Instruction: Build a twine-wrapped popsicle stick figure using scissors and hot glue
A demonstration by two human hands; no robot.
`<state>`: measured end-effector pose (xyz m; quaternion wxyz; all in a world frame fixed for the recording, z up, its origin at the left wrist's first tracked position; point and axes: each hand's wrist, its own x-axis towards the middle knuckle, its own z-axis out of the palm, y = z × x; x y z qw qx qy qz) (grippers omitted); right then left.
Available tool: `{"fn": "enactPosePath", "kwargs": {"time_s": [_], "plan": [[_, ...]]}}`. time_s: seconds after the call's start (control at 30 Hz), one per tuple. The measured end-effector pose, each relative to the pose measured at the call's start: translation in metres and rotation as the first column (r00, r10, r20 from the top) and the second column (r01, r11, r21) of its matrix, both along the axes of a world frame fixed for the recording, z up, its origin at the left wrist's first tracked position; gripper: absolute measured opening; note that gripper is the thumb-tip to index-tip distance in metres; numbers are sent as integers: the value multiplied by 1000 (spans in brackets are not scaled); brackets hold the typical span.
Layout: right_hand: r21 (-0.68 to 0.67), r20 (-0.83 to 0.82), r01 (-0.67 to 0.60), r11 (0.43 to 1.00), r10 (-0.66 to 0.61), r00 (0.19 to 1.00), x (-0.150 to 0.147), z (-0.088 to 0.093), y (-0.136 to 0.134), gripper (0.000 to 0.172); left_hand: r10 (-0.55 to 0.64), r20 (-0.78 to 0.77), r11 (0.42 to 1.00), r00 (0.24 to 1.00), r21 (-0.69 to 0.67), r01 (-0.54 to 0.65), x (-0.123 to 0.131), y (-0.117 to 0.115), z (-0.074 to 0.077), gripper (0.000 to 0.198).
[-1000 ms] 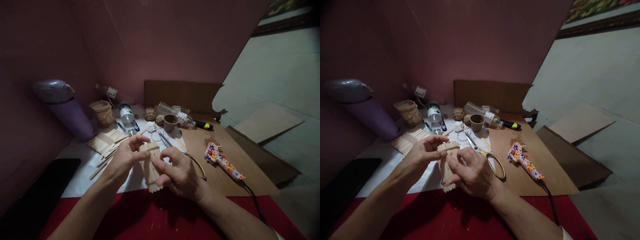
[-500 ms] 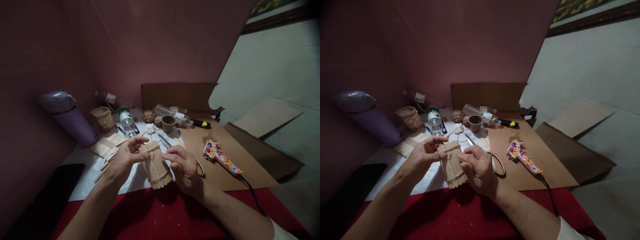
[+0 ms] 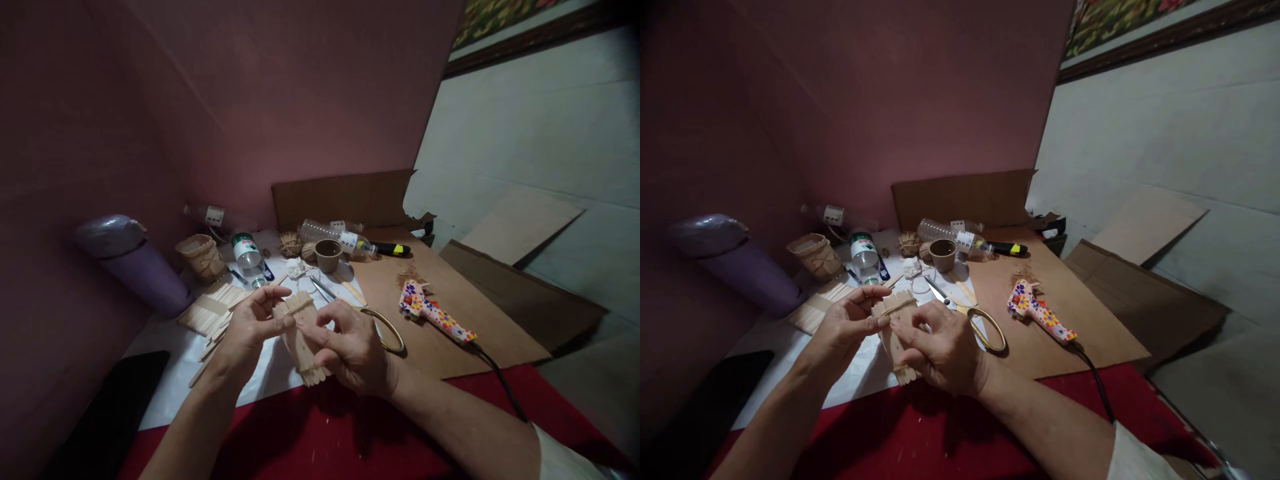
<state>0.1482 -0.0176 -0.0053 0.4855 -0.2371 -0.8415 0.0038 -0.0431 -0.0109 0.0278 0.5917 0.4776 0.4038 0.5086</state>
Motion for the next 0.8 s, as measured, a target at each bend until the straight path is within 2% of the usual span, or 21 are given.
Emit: {"fn": "enactPosePath", "kwargs": {"time_s": [0.43,0.6,0.8], "plan": [[7,65,7,1000,-7,998,0,1,1,54,42,6,999,999,-32,-42,2,-1,0,42],[38,84,22,999,-25,996,0,-1,2,51,20,-80,1000,997,-3,-20,2,1,-3,23],[29,98,30,999,-33,995,1,-3,3,48,115,-219,993,969,65,-103,5,-3,6,23]]}}
